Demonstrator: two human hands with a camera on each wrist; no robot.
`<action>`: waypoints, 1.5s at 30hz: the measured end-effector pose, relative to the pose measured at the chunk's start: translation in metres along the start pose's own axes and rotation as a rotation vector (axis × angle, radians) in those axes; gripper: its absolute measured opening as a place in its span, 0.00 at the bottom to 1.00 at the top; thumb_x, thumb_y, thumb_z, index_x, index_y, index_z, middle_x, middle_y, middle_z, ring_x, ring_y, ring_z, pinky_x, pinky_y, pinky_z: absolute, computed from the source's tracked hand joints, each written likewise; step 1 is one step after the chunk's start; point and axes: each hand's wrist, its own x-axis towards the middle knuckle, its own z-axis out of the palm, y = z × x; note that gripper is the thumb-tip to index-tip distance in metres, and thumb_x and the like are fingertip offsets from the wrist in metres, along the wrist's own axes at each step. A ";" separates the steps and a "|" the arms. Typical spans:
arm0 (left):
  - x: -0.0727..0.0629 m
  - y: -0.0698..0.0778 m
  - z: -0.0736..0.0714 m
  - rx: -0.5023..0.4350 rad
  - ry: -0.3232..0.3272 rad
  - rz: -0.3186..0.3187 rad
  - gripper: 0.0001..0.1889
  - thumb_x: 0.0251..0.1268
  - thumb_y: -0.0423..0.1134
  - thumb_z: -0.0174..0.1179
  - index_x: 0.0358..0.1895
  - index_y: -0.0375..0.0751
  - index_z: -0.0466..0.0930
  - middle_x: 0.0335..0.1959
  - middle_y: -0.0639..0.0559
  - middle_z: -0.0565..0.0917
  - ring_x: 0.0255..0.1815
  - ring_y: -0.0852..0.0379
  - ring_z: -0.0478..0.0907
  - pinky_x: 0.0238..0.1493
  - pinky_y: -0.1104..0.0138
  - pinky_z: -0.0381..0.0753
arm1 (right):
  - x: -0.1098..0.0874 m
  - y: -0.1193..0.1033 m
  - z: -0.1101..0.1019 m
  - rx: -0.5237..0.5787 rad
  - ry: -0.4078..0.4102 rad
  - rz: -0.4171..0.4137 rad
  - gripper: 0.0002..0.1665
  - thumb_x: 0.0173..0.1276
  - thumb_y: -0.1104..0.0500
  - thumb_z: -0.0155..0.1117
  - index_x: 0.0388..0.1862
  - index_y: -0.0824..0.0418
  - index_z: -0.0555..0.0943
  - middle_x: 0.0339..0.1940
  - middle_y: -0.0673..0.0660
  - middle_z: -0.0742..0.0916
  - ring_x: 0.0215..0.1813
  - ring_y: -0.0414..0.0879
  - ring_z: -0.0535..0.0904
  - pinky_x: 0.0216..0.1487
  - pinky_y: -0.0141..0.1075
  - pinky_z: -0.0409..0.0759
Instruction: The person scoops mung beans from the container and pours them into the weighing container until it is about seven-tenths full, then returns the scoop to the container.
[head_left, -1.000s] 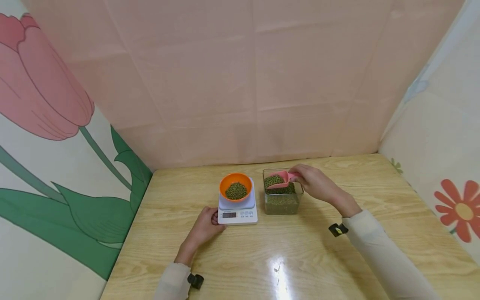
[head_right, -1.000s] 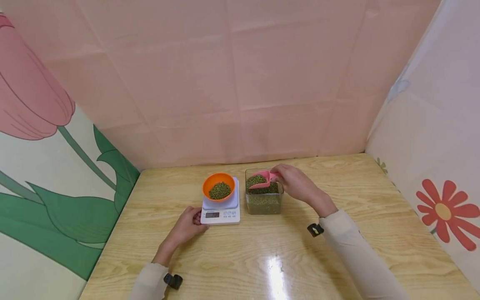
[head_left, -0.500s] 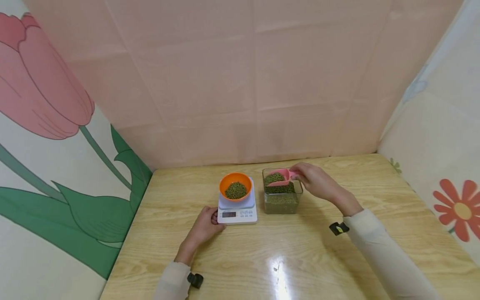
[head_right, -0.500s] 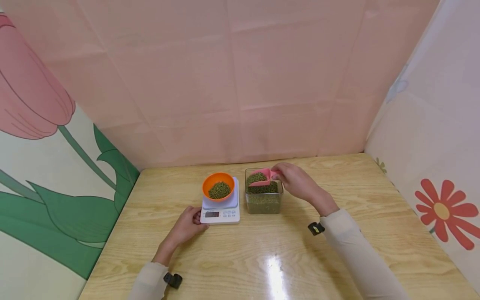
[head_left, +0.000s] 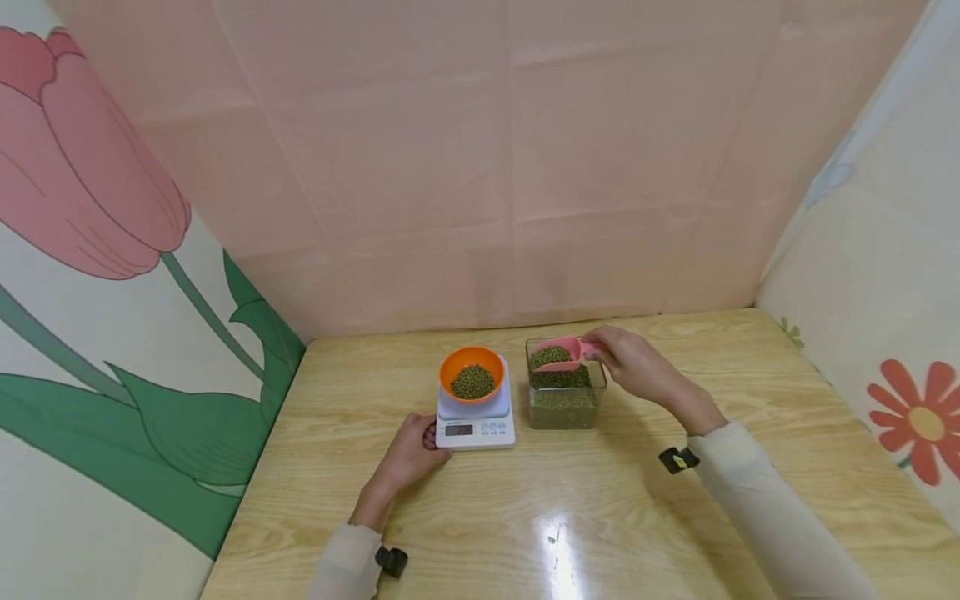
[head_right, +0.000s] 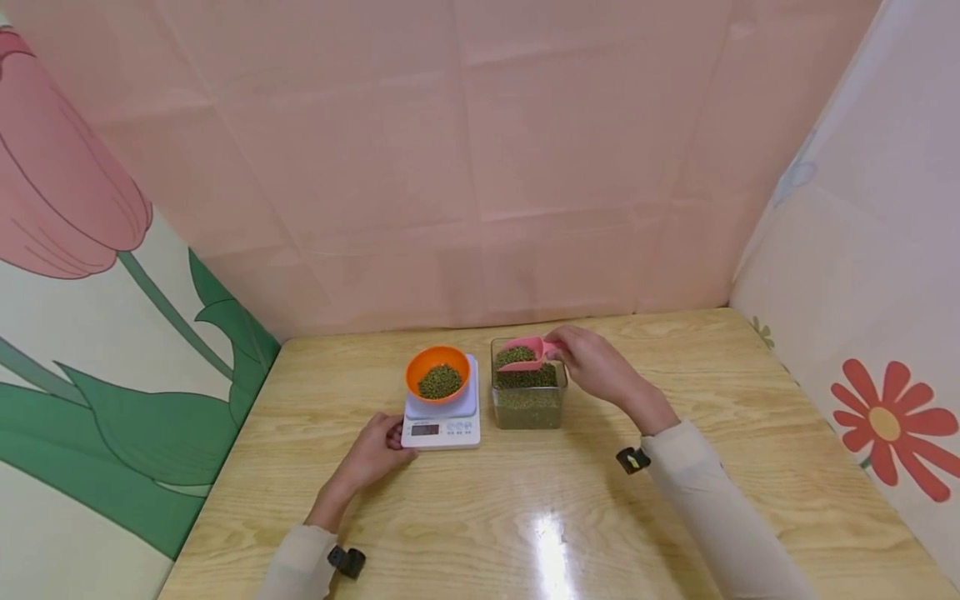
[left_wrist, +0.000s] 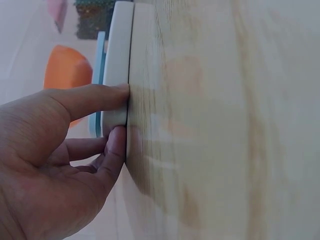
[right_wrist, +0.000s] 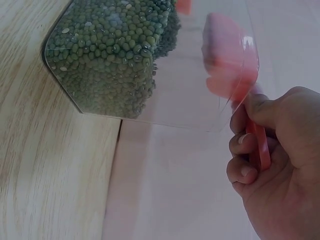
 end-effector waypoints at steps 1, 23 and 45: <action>0.000 0.000 0.000 0.002 0.000 -0.005 0.31 0.59 0.31 0.77 0.66 0.23 0.78 0.47 0.42 0.75 0.43 0.54 0.72 0.40 0.73 0.74 | 0.000 0.000 0.000 0.001 -0.001 0.003 0.13 0.83 0.62 0.59 0.57 0.70 0.83 0.51 0.66 0.90 0.54 0.61 0.87 0.55 0.57 0.85; 0.000 0.001 0.000 0.009 -0.002 -0.006 0.31 0.60 0.31 0.76 0.66 0.23 0.78 0.46 0.42 0.75 0.43 0.55 0.72 0.40 0.73 0.74 | -0.004 0.004 0.001 0.016 0.032 0.008 0.12 0.82 0.62 0.59 0.55 0.69 0.83 0.48 0.64 0.90 0.52 0.59 0.87 0.55 0.56 0.85; -0.001 0.001 0.000 0.007 -0.003 -0.023 0.31 0.61 0.32 0.76 0.67 0.24 0.77 0.48 0.42 0.75 0.44 0.54 0.73 0.42 0.73 0.75 | 0.001 -0.003 -0.008 0.045 0.034 0.000 0.13 0.84 0.61 0.58 0.57 0.69 0.82 0.49 0.63 0.89 0.52 0.57 0.86 0.54 0.55 0.85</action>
